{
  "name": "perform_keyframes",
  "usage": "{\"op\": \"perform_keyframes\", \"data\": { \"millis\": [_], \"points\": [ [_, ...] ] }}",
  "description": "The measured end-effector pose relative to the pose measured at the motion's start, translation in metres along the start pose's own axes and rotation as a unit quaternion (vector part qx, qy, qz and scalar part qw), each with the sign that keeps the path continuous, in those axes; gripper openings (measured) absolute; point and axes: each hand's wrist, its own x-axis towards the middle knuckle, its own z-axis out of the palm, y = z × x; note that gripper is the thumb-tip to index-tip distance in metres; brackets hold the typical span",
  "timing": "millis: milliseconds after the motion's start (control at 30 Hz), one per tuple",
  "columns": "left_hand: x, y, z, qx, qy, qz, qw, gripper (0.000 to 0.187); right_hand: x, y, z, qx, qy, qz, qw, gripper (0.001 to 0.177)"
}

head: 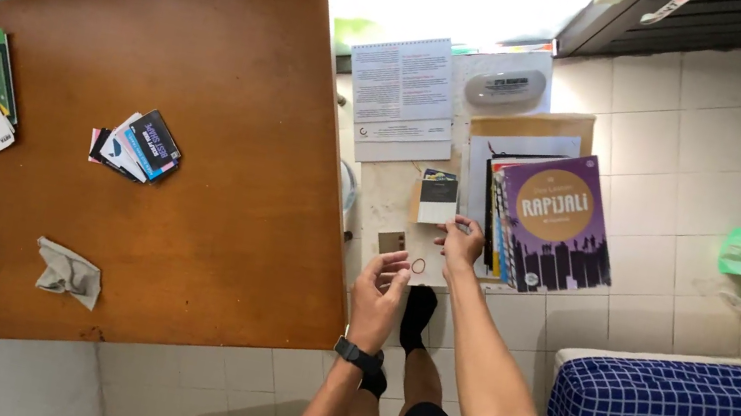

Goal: Sort various cards and small items from a table onto a separate surface.

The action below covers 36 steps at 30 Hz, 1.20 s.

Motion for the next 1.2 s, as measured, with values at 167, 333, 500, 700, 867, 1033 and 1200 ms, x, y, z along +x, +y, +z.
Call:
{"op": "perform_keyframes", "data": {
  "millis": [167, 333, 500, 700, 867, 1033, 1200],
  "points": [
    [0.004, -0.001, -0.005, 0.000, 0.003, -0.002, 1.000, 0.028, 0.020, 0.009, 0.005, -0.015, 0.007, 0.041, 0.999, 0.022],
    [-0.003, 0.005, -0.016, 0.007, 0.004, -0.018, 1.000, 0.028, 0.000, 0.018, -0.004, 0.000, -0.011, 0.024, 1.000, 0.031],
    [-0.030, 0.012, -0.042, -0.049, 0.009, 0.008, 0.999, 0.028, -0.060, 0.018, -0.027, -0.119, -0.005, -0.142, 0.983, 0.020],
    [-0.078, 0.005, -0.111, -0.104, 0.007, 0.036, 0.994, 0.025, -0.239, -0.057, -0.033, -0.146, -0.019, -0.263, 0.953, 0.016],
    [-0.115, -0.016, -0.196, -0.133, 0.035, 0.085, 0.987, 0.025, -0.366, -0.065, 0.011, -0.163, -0.077, -0.323, 0.929, 0.015],
    [-0.163, -0.025, -0.317, -0.109, 0.067, 0.070, 0.989, 0.027, -0.483, -0.038, 0.088, -0.192, -0.133, -0.358, 0.904, 0.015],
    [-0.188, -0.044, -0.424, -0.106, 0.134, 0.083, 0.982, 0.027, -0.558, -0.003, 0.164, -0.230, -0.217, -0.425, 0.848, 0.018]
  ]
}}
